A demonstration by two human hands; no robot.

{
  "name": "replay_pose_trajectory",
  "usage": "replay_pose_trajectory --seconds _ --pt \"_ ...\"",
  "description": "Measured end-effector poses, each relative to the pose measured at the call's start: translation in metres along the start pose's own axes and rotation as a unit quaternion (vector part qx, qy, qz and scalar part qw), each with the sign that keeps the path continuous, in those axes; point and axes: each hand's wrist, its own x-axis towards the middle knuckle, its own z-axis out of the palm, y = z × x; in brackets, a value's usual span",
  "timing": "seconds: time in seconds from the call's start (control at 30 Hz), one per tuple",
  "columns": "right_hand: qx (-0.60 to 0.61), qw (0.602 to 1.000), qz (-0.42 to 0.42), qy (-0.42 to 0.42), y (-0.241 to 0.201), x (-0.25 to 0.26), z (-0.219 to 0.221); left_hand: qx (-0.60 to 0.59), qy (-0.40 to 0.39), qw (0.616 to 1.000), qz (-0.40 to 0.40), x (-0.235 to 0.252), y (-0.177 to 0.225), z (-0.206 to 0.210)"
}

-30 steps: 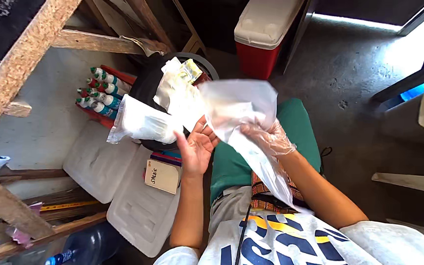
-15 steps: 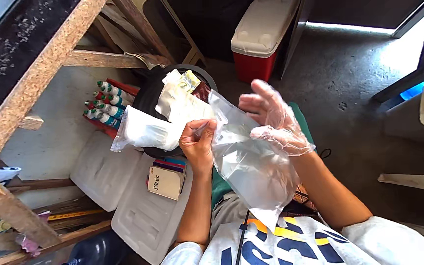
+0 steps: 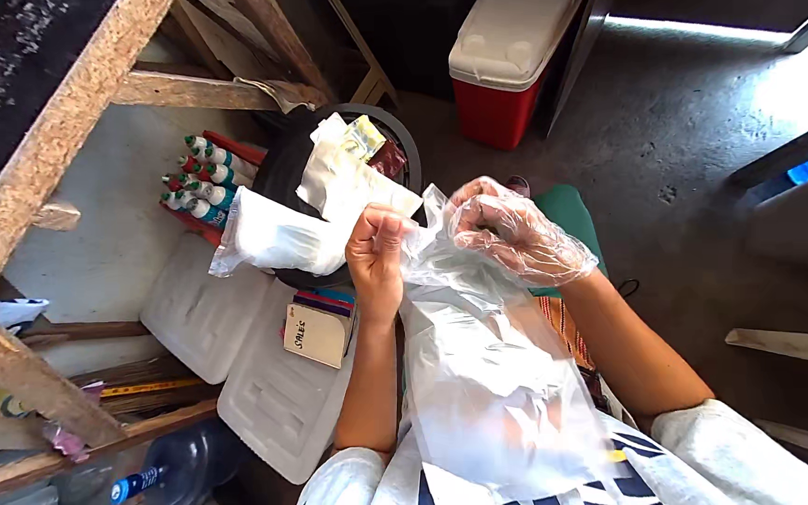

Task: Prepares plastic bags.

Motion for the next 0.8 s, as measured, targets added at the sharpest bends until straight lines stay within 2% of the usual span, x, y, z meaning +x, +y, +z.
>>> replay_pose_trajectory --seconds 0.1,0.23,0.33,0.47,0.53,0.6,0.67,0.8 --pt "0.005 0.999 -0.024 0.047 -0.009 0.013 0.0 -0.002 -0.006 1.0 0.013 0.002 0.002 0.007" --pt "0.009 1.0 0.009 -0.021 -0.02 0.028 0.008 -0.057 0.04 0.998 -0.009 0.002 0.006 0.014" --pt "0.065 0.997 0.046 -0.016 -0.007 0.024 0.02 -0.072 0.067 0.995 -0.024 0.001 0.01 0.01" --pt "0.105 0.994 0.018 0.016 -0.004 0.024 0.023 -0.075 0.058 0.994 -0.058 -0.004 0.011 0.002" --pt "0.093 0.995 0.02 0.015 -0.009 0.031 0.024 -0.078 0.047 0.993 -0.074 -0.004 0.011 0.002" --pt "0.067 0.998 0.009 0.007 -0.013 0.037 0.025 -0.112 0.1 0.986 -0.079 0.009 0.009 0.013" --pt "0.045 0.999 -0.008 -0.001 -0.014 0.041 0.024 -0.101 0.121 0.984 -0.077 0.019 0.008 0.021" --pt "-0.018 0.999 -0.036 -0.009 -0.003 0.045 0.012 -0.076 0.085 0.99 -0.078 0.026 0.007 0.021"
